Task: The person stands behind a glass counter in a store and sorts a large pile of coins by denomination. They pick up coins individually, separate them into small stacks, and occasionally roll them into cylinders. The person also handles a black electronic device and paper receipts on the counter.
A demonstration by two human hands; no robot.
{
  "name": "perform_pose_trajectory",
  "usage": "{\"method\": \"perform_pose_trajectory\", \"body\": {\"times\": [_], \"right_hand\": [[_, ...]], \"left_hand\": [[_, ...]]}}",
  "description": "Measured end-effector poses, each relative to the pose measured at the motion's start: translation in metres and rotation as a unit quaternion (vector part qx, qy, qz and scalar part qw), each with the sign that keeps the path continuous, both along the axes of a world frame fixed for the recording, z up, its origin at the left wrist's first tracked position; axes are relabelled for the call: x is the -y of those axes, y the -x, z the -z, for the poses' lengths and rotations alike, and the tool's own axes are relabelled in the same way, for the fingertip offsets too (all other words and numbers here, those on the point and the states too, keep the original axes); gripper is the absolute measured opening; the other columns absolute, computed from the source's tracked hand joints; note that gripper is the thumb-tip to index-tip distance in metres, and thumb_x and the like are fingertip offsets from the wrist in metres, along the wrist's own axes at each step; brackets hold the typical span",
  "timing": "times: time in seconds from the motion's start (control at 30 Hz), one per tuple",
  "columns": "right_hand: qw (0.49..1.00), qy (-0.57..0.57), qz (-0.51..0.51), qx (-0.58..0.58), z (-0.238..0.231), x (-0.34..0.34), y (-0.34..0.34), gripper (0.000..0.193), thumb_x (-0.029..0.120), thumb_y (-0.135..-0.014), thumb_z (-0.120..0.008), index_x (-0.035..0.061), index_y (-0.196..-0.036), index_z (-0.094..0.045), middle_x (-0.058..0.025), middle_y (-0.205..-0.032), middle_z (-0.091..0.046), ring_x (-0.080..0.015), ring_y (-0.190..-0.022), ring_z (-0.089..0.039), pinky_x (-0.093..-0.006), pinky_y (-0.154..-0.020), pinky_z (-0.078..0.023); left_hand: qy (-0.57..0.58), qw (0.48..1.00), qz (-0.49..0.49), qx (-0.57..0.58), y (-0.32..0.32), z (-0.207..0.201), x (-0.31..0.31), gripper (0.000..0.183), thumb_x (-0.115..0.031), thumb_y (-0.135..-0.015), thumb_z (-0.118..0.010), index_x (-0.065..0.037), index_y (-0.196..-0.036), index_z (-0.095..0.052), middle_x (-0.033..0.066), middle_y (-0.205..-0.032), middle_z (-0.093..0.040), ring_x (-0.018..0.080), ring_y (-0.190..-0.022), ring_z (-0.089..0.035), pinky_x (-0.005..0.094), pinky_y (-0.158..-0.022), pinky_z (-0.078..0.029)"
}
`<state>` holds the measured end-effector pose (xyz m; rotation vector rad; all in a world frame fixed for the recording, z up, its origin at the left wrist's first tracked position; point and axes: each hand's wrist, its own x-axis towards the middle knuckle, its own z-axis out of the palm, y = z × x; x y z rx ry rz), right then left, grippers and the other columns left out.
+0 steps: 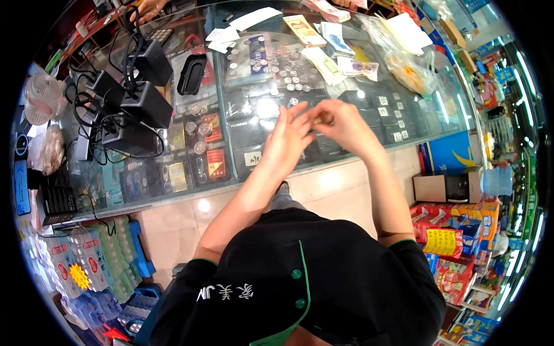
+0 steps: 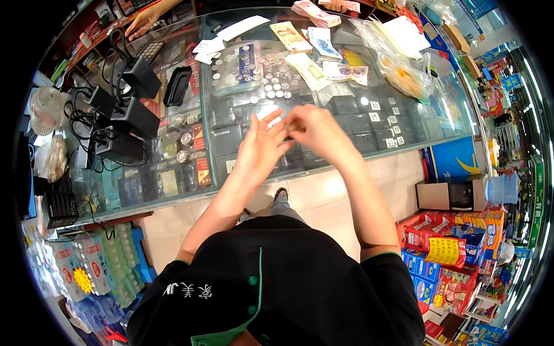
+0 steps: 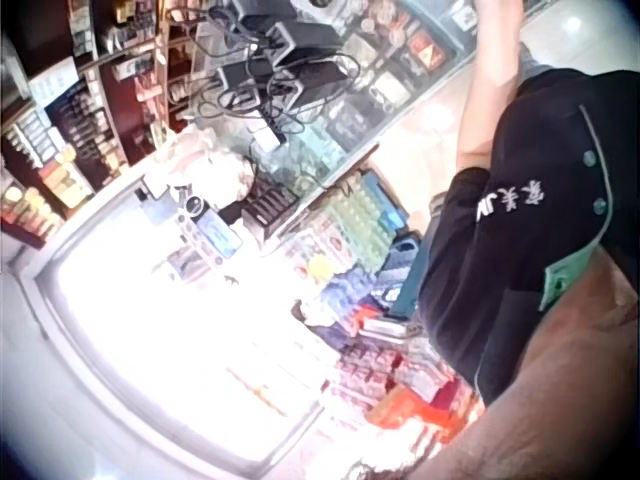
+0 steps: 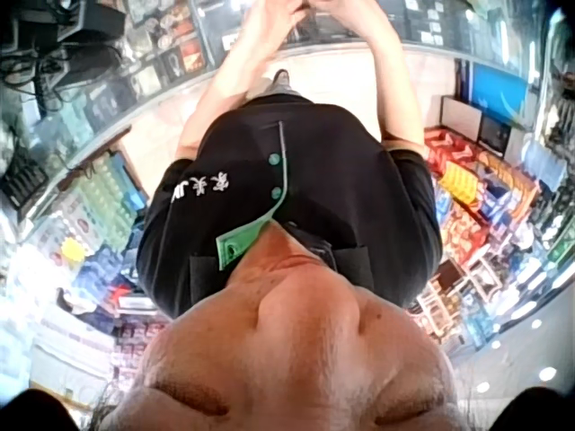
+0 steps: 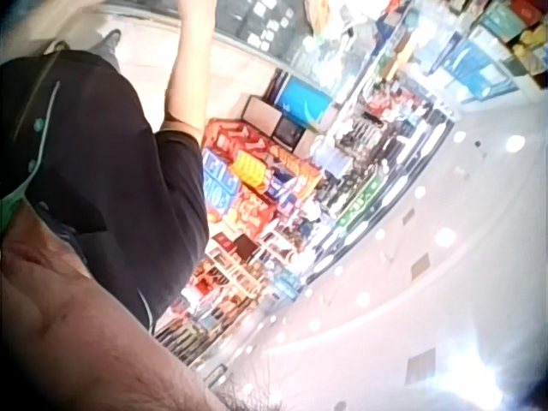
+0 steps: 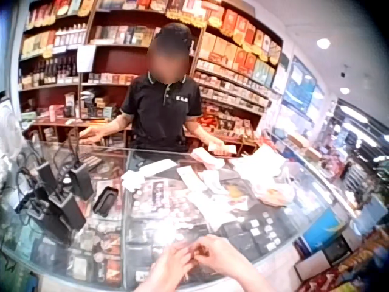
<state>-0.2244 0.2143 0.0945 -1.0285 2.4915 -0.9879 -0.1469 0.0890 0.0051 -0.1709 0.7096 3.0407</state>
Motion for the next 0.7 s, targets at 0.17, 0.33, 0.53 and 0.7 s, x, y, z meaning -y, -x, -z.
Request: {"method": "perform_pose_trajectory", "body": {"times": [0.17, 0.33, 0.53, 0.7], "right_hand": [[0.986, -0.101, 0.088, -0.102, 0.021, -0.036, 0.058, 0.017, -0.003, -0.072, -0.064, -0.0026, -0.089, -0.063, -0.0165, -0.082, -0.064, -0.0311, -0.079, -0.064, -0.0384, -0.073, -0.050], [0.983, -0.118, 0.094, -0.106, 0.041, -0.051, 0.076, 0.018, 0.001, -0.075, -0.067, 0.0007, -0.093, -0.063, -0.0117, -0.088, -0.059, -0.0253, -0.082, -0.060, -0.0341, -0.075, -0.048], [0.990, -0.096, 0.092, -0.049, 0.047, -0.055, 0.078, 0.025, 0.001, -0.078, -0.066, 0.0038, -0.101, -0.060, -0.0109, -0.098, -0.055, -0.0261, -0.086, -0.059, -0.0340, -0.080, -0.049], [0.987, 0.002, 0.160, -0.028, 0.051, -0.054, 0.064, 0.032, 0.002, -0.076, -0.072, 0.0046, -0.105, -0.059, -0.0136, -0.101, -0.055, -0.0249, -0.088, -0.063, -0.0332, -0.077, -0.052]], "left_hand": [[0.206, 0.975, -0.083, 0.010, 0.007, -0.010, 0.018, 0.055, -0.050, -0.100, -0.031, -0.004, -0.129, -0.042, 0.0155, -0.130, -0.051, 0.0266, -0.120, -0.052, 0.0384, -0.096, -0.039], [0.354, 0.929, -0.111, -0.005, 0.033, -0.029, 0.032, 0.050, -0.048, -0.100, -0.036, -0.005, -0.126, -0.046, 0.0128, -0.128, -0.053, 0.0225, -0.114, -0.056, 0.0335, -0.090, -0.041], [0.402, 0.905, -0.136, 0.017, 0.057, -0.019, 0.041, 0.048, -0.046, -0.100, -0.039, -0.004, -0.122, -0.050, 0.0111, -0.123, -0.054, 0.0202, -0.107, -0.058, 0.0325, -0.085, -0.043], [0.398, 0.905, -0.147, 0.027, 0.054, -0.013, 0.046, 0.048, -0.044, -0.100, -0.039, -0.003, -0.121, -0.051, 0.0124, -0.121, -0.054, 0.0202, -0.103, -0.059, 0.0310, -0.082, -0.044]]}}
